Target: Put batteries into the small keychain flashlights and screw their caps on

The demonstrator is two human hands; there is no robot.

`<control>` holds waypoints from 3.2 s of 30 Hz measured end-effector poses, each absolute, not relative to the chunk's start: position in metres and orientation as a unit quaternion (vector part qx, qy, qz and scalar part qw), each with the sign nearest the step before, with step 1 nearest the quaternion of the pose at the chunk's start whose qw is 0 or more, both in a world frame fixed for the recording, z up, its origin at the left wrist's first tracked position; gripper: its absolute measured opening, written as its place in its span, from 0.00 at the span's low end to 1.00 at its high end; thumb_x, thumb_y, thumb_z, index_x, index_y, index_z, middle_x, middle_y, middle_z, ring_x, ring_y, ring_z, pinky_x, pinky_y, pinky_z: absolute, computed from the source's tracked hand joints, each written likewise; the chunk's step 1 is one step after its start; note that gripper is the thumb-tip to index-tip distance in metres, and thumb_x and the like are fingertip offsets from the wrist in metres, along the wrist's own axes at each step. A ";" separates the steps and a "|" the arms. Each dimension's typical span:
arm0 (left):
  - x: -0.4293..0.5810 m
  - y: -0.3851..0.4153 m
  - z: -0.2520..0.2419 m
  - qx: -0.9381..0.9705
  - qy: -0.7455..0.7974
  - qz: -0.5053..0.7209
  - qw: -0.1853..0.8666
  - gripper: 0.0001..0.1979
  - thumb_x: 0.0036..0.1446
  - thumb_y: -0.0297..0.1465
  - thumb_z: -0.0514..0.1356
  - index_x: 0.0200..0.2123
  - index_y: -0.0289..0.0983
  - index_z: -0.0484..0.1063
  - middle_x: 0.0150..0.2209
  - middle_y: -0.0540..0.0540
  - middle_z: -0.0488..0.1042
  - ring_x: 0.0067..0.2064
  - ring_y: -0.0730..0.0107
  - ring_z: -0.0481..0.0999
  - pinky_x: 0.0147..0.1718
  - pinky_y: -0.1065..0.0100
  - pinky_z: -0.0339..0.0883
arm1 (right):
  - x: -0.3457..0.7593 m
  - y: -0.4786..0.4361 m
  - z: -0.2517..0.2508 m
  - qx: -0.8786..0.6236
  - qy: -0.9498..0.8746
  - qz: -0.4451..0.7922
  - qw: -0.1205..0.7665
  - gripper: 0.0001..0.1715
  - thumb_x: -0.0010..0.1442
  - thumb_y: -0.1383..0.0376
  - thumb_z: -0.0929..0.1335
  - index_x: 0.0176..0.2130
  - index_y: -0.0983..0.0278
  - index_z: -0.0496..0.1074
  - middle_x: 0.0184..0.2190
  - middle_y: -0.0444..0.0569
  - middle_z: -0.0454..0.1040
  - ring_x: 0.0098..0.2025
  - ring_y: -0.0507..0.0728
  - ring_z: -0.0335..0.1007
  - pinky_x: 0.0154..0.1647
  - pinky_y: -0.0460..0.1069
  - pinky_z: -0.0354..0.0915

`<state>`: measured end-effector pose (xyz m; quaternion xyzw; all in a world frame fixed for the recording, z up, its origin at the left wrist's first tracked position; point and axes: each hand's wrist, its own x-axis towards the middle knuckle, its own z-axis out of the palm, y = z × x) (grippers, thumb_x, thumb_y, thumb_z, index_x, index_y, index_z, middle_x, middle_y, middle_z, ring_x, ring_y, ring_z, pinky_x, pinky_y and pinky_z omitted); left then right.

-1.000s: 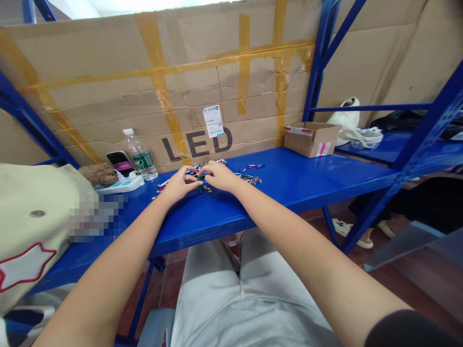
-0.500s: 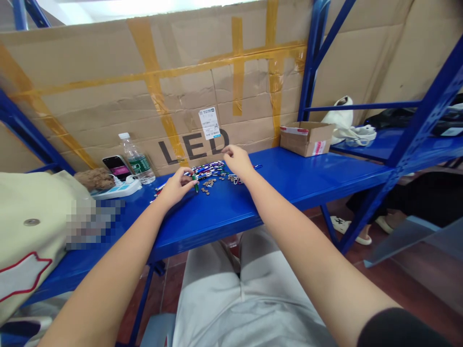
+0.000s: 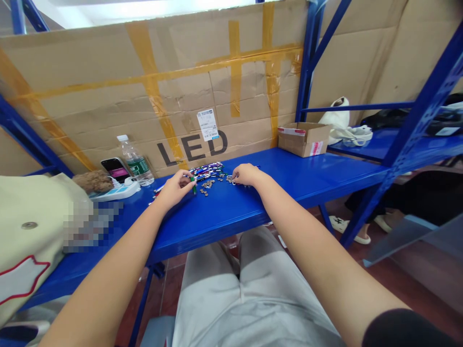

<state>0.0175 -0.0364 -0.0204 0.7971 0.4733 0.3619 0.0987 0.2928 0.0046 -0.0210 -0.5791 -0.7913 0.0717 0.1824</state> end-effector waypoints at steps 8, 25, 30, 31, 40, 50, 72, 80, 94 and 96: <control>0.020 -0.035 -0.024 0.795 0.466 0.360 0.143 0.20 0.53 0.42 0.61 0.45 0.39 0.62 0.31 0.50 0.76 0.33 0.65 0.76 0.36 0.65 0.66 | 0.278 -0.004 -0.018 -0.467 -0.791 0.136 0.371 0.06 0.51 0.68 0.70 0.32 0.66 0.78 0.33 0.51 0.79 0.36 0.57 0.74 0.38 0.48 0.66; 0.043 -0.045 -0.023 0.779 0.394 0.404 0.273 0.31 0.49 0.39 0.66 0.53 0.38 0.57 0.28 0.53 0.74 0.30 0.71 0.73 0.34 0.67 0.66 | 0.231 -0.014 -0.031 -0.228 -0.777 0.342 0.476 0.08 0.57 0.67 0.67 0.37 0.67 0.75 0.36 0.48 0.78 0.39 0.52 0.72 0.43 0.48 0.67; 0.044 -0.045 -0.022 0.776 0.402 0.400 0.276 0.31 0.48 0.40 0.66 0.53 0.38 0.57 0.29 0.53 0.74 0.29 0.70 0.74 0.34 0.67 0.67 | 0.233 -0.017 -0.028 -0.253 -0.788 0.310 0.467 0.07 0.57 0.68 0.67 0.36 0.67 0.74 0.35 0.47 0.76 0.39 0.52 0.71 0.43 0.47 0.65; 0.044 -0.046 -0.022 0.776 0.404 0.398 0.276 0.32 0.48 0.40 0.66 0.53 0.38 0.57 0.29 0.53 0.74 0.30 0.70 0.74 0.34 0.67 0.67 | 0.233 -0.017 -0.027 -0.254 -0.792 0.303 0.465 0.08 0.57 0.67 0.66 0.36 0.67 0.74 0.35 0.47 0.76 0.38 0.52 0.71 0.43 0.47 0.65; 0.041 -0.045 -0.024 0.801 0.401 0.362 0.259 0.30 0.50 0.38 0.65 0.54 0.38 0.58 0.29 0.52 0.75 0.32 0.68 0.76 0.37 0.65 0.68 | 0.235 -0.013 -0.029 -0.289 -0.793 0.259 0.469 0.13 0.61 0.63 0.65 0.39 0.68 0.75 0.36 0.49 0.76 0.39 0.53 0.70 0.43 0.48 0.64; 0.038 -0.047 -0.021 0.806 0.403 0.349 0.258 0.32 0.51 0.38 0.64 0.56 0.38 0.57 0.31 0.51 0.76 0.35 0.66 0.77 0.39 0.64 0.69 | 0.241 -0.016 -0.027 -0.236 -0.835 0.226 0.443 0.11 0.57 0.73 0.66 0.40 0.68 0.76 0.38 0.50 0.77 0.40 0.53 0.72 0.45 0.48 0.65; 0.030 -0.041 -0.020 0.808 0.439 0.334 0.207 0.23 0.50 0.49 0.63 0.39 0.36 0.78 0.35 0.44 0.80 0.37 0.61 0.77 0.42 0.61 0.70 | 0.244 -0.025 -0.019 -0.253 -0.928 -0.122 0.247 0.09 0.65 0.69 0.63 0.37 0.69 0.73 0.37 0.53 0.75 0.38 0.55 0.70 0.40 0.48 0.61; 0.022 -0.039 -0.023 0.797 0.445 0.303 0.273 0.22 0.52 0.48 0.63 0.40 0.36 0.78 0.35 0.43 0.80 0.33 0.65 0.76 0.34 0.64 0.71 | 0.242 -0.029 -0.019 -0.210 -0.936 -0.173 0.225 0.07 0.63 0.73 0.64 0.36 0.69 0.72 0.38 0.55 0.75 0.41 0.57 0.69 0.42 0.50 0.62; 0.033 -0.044 -0.018 0.888 0.280 0.337 -0.143 0.14 0.62 0.41 0.56 0.38 0.40 0.78 0.39 0.42 0.80 0.43 0.62 0.78 0.44 0.62 0.68 | 0.248 -0.018 -0.032 -0.257 -0.746 0.525 0.320 0.12 0.63 0.63 0.65 0.28 0.64 0.62 0.22 0.39 0.66 0.23 0.47 0.63 0.30 0.45 0.64; 0.033 -0.042 -0.019 0.879 0.304 0.356 -0.093 0.15 0.60 0.43 0.58 0.38 0.39 0.79 0.38 0.42 0.80 0.42 0.62 0.77 0.44 0.62 0.68 | 0.245 -0.020 -0.031 -0.276 -0.764 0.492 0.312 0.13 0.65 0.63 0.62 0.28 0.64 0.61 0.22 0.39 0.65 0.22 0.47 0.62 0.29 0.45 0.63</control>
